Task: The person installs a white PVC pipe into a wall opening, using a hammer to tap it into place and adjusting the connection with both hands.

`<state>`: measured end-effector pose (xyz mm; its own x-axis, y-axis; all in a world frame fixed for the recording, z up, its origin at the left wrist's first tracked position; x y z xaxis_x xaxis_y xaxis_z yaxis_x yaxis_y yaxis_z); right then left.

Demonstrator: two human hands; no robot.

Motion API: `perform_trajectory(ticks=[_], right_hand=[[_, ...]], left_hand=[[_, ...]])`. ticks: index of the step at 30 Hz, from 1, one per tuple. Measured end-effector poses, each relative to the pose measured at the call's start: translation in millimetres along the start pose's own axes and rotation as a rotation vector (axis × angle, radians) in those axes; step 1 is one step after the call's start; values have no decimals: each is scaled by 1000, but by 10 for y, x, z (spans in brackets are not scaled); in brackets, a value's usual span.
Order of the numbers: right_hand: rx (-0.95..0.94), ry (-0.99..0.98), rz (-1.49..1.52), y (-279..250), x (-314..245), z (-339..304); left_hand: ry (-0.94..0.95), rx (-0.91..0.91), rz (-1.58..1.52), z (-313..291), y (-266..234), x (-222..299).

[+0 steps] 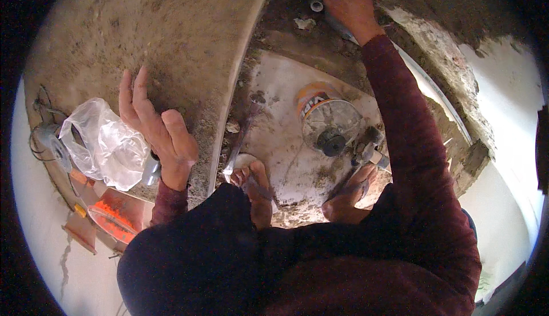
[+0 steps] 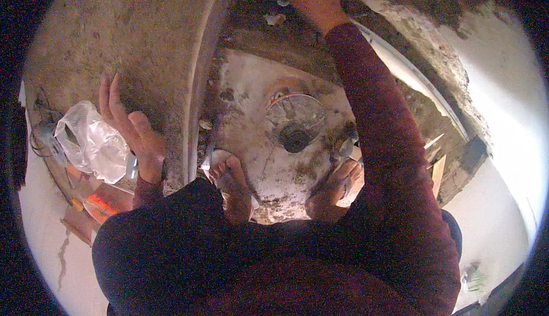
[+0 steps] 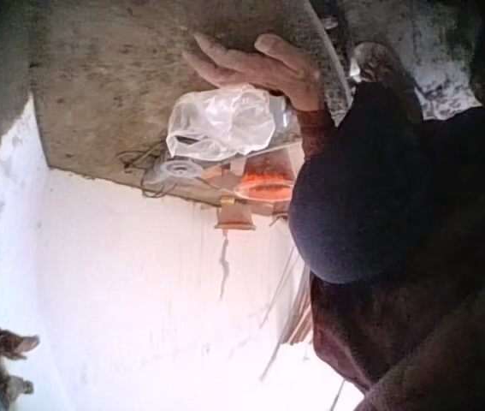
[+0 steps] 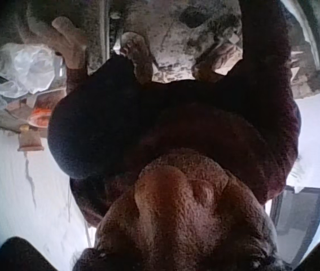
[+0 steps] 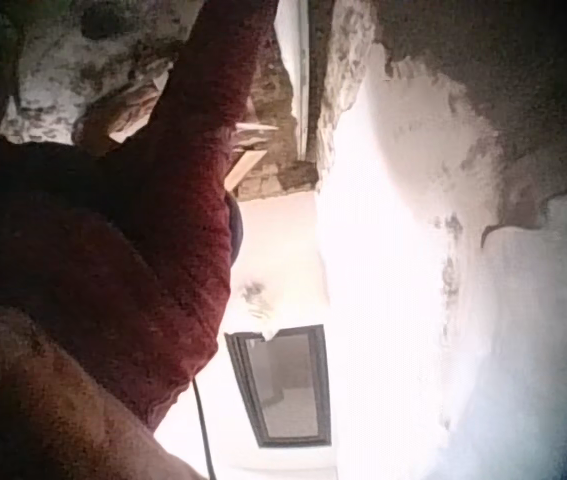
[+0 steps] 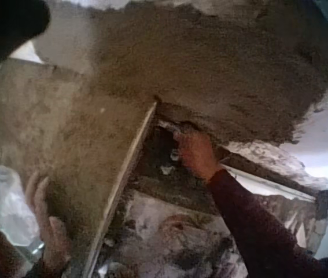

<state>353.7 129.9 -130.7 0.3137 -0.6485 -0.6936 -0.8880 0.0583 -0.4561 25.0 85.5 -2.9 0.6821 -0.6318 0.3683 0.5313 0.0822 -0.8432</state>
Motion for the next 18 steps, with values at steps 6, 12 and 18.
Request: perform_trajectory(ticks=[6,12,18], right_hand=[[463,-607,-685,47,-94,23],[47,-474,-889,-29,114,104],[-375,-453,-1236,-816,317,-891]], left_hand=[[60,4,-25,36,31,49],[118,19,-28,73,48,158],[92,-68,-58,-71,-241,107]])
Point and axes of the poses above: each hand's wrist, its own z-axis towards the middle knuckle, its own y-axis out of the palm, x = y × z, the point moved 8 cm from there along z, towards the middle knuckle, and after that the axes turned 15 degrees about y, right-handed, at the moved point
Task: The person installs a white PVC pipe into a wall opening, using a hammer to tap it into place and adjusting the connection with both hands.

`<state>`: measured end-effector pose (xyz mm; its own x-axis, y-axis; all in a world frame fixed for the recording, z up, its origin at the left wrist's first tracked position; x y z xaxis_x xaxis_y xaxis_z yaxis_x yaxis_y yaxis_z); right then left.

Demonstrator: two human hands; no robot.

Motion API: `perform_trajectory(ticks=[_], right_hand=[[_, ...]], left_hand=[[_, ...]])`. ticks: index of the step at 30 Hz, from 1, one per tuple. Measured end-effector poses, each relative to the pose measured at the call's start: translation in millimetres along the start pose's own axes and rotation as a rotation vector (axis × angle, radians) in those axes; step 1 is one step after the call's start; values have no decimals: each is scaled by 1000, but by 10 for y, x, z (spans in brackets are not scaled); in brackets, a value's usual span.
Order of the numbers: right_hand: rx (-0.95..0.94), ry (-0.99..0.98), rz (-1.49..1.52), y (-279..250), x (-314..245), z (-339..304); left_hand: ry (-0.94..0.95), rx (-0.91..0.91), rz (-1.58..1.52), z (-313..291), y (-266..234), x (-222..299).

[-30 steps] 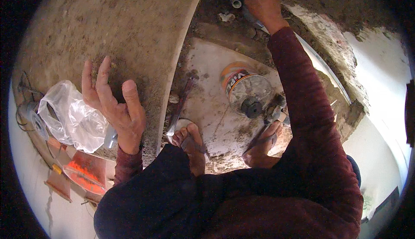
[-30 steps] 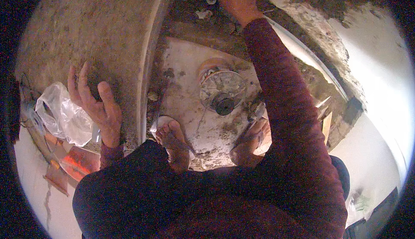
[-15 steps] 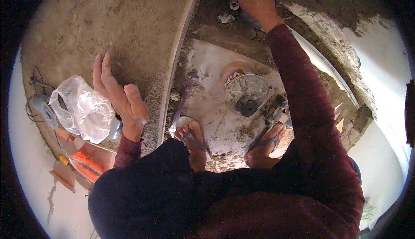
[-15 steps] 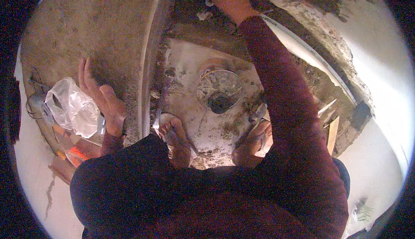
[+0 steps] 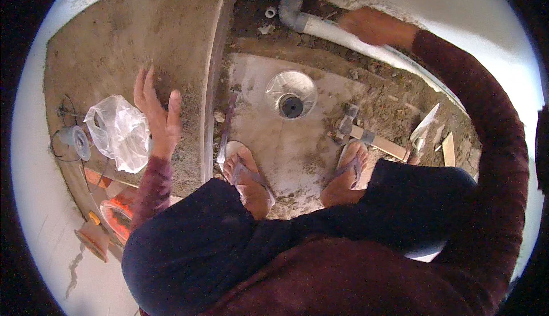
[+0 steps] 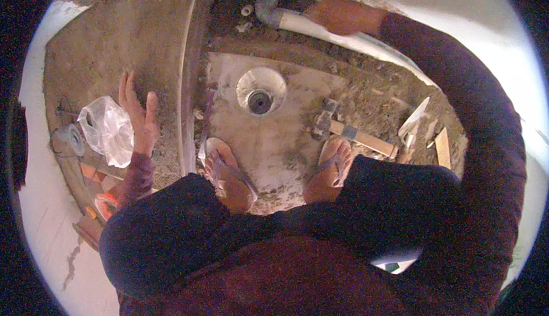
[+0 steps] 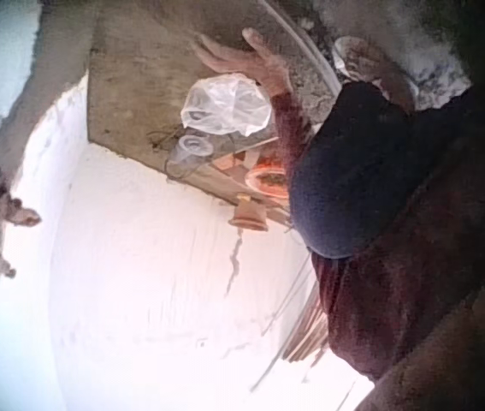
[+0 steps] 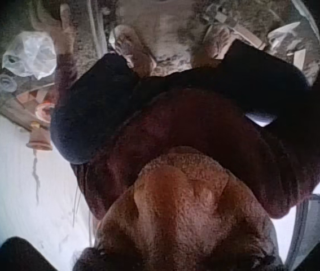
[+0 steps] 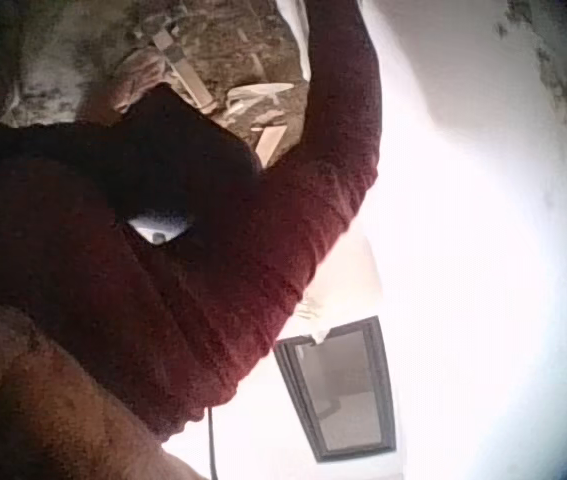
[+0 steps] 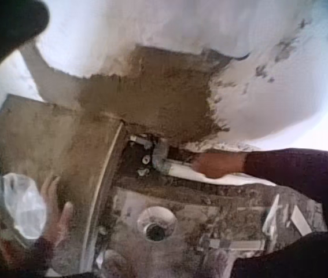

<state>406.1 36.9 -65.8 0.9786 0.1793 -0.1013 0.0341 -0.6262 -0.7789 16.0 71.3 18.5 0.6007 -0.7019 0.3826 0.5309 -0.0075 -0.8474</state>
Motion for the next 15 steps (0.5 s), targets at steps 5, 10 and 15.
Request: perform_trajectory(ticks=[5,10,15], right_hand=[[229,244,238,806,1302,-770],[256,521,374,1616,1528,-485],[246,421,599,1633,1571,-125]], left_hand=[[-15,-622,-351,266,-236,626],[-131,-1069,-584,191,-46,1135],[-470,-612,-818,375,838,934]])
Point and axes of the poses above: each hand's wrist, its own z-axis towards the middle knuckle, its own y-axis out of the palm, x = y × z, the point moved 8 cm from there along z, towards the middle knuckle, and after that the axes turned 15 degrees about y, right-handed, at the moved point
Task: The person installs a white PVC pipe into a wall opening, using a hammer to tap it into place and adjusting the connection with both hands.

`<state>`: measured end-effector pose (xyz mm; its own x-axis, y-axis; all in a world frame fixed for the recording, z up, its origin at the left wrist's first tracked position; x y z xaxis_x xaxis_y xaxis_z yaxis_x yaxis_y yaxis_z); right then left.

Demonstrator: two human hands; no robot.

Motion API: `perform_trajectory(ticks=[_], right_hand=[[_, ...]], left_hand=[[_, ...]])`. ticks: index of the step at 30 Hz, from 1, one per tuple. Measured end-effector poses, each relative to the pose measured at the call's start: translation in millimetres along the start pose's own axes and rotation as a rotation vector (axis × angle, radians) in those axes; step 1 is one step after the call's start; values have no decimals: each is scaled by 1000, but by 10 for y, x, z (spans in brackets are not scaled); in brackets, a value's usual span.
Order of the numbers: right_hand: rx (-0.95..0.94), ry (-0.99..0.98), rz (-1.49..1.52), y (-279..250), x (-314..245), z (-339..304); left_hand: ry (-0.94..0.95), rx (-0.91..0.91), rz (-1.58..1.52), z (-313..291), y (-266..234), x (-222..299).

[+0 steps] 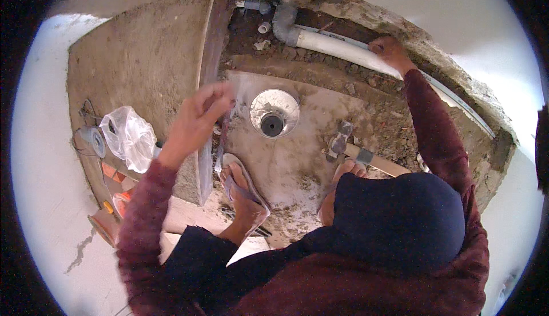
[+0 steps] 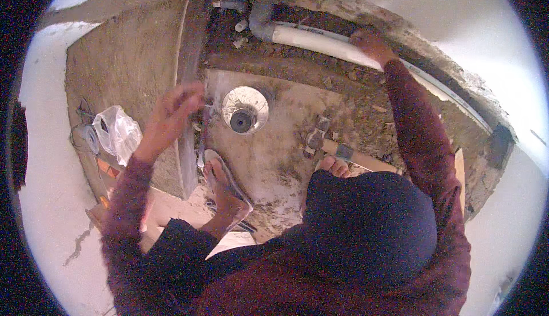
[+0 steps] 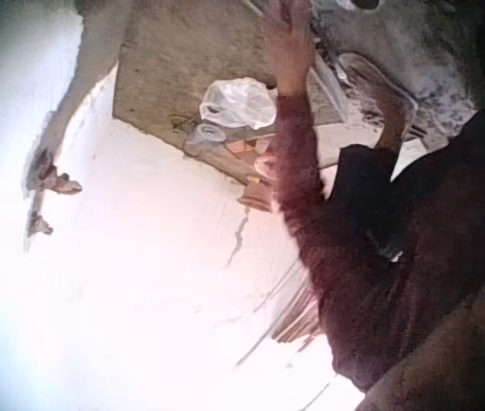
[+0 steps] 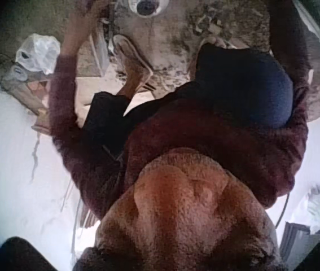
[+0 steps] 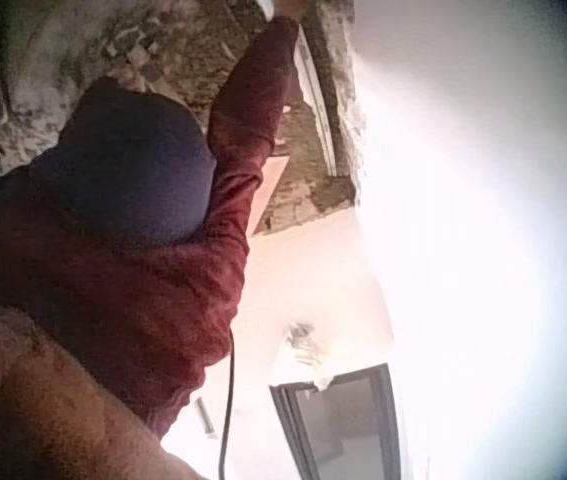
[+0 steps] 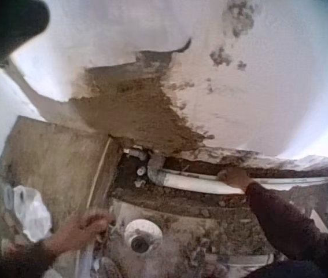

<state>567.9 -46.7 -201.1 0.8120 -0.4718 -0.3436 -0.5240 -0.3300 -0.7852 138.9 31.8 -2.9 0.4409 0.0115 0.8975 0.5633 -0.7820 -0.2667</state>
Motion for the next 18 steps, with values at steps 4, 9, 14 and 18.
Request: perform_trajectory(ticks=[4,9,14,18], right_hand=[[55,-85,18,-99,116,-13],[174,-124,14,-151,224,-61],[3,-248,-116,-85,-26,-70],[8,-286,-141,-52,-104,-74]], left_hand=[[76,275,-155,761,154,-259],[68,401,-193,1597,91,-567],[28,522,-187,1749,-73,-761],[-22,523,-245,1562,-61,-1065]])
Point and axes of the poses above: each hand's wrist, its own z-axis towards the middle knuckle, its own y-axis out of the palm, x = y × z, the point moved 8 cm from there along z, towards the middle knuckle, and after that the axes turned 15 degrees about y, right-handed, at the moved point
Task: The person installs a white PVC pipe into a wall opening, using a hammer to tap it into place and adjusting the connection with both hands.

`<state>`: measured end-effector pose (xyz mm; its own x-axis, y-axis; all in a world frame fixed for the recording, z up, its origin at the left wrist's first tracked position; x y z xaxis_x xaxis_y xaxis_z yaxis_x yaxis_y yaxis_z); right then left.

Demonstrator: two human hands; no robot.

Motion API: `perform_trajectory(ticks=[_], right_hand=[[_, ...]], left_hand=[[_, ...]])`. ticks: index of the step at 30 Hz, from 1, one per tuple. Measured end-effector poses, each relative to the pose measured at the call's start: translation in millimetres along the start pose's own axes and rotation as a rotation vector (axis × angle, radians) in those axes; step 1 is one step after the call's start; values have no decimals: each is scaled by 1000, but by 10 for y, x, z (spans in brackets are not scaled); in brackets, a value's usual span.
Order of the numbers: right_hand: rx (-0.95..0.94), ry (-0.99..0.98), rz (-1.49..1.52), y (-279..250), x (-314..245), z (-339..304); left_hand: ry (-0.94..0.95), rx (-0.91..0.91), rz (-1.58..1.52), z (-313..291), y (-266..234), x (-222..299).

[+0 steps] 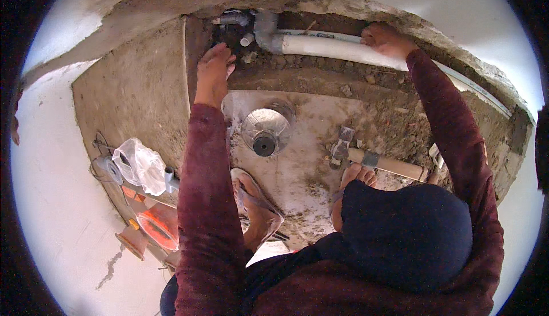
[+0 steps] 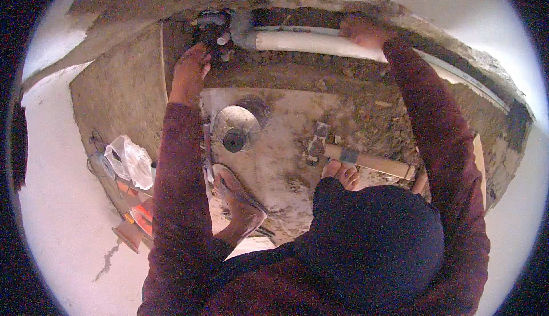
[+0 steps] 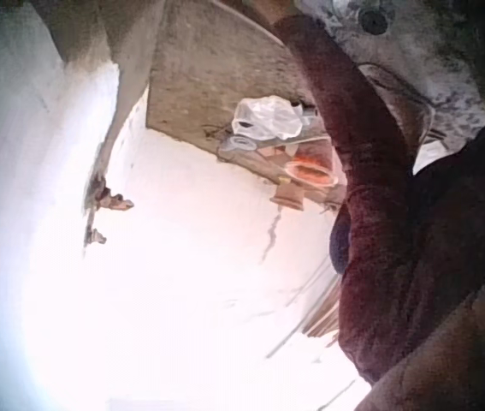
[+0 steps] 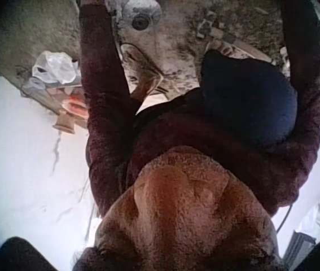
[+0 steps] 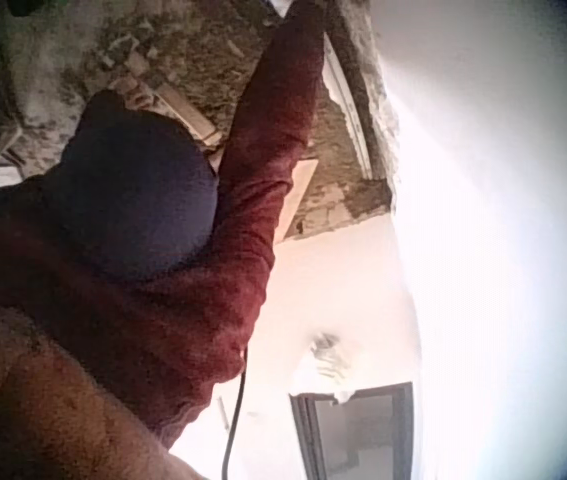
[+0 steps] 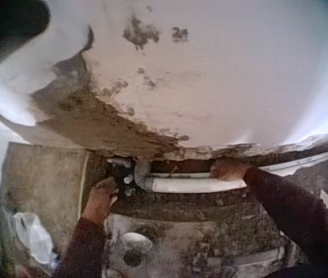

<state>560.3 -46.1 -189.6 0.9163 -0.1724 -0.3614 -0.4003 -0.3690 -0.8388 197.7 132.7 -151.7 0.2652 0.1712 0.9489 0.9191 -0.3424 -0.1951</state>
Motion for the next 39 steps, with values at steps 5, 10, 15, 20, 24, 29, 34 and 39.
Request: perform_trajectory(ticks=[5,10,15,20,24,29,34,39], right_hand=[[-42,156,133,63,211,-12],[-141,239,291,77,149,45],[-241,321,202,171,209,54],[-63,35,272,469,482,24],[-211,64,297,141,232,-109],[-364,180,250,-152,-193,1],[-155,241,340,-115,-101,-65],[-114,224,322,-18,143,-52]], left_hand=[[-119,11,-17,-156,61,214],[-129,-55,56,-185,21,179],[42,-249,249,-308,220,557],[457,-454,561,-437,875,970],[826,-777,664,-797,2081,1176],[801,-675,893,-499,2881,520],[495,-897,1056,-479,2836,285],[457,-767,1039,-514,2962,366]])
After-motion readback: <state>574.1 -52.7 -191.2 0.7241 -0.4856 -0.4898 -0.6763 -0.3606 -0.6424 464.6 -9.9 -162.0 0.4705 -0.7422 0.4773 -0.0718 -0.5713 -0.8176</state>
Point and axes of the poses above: each hand's wrist, its own z-axis towards the middle knuckle, its own y-axis out of the palm, x = y × z, the point moved 8 cm from there along z, towards the middle knuckle, and after that the axes turned 15 degrees about y, right-handed, at the moved point
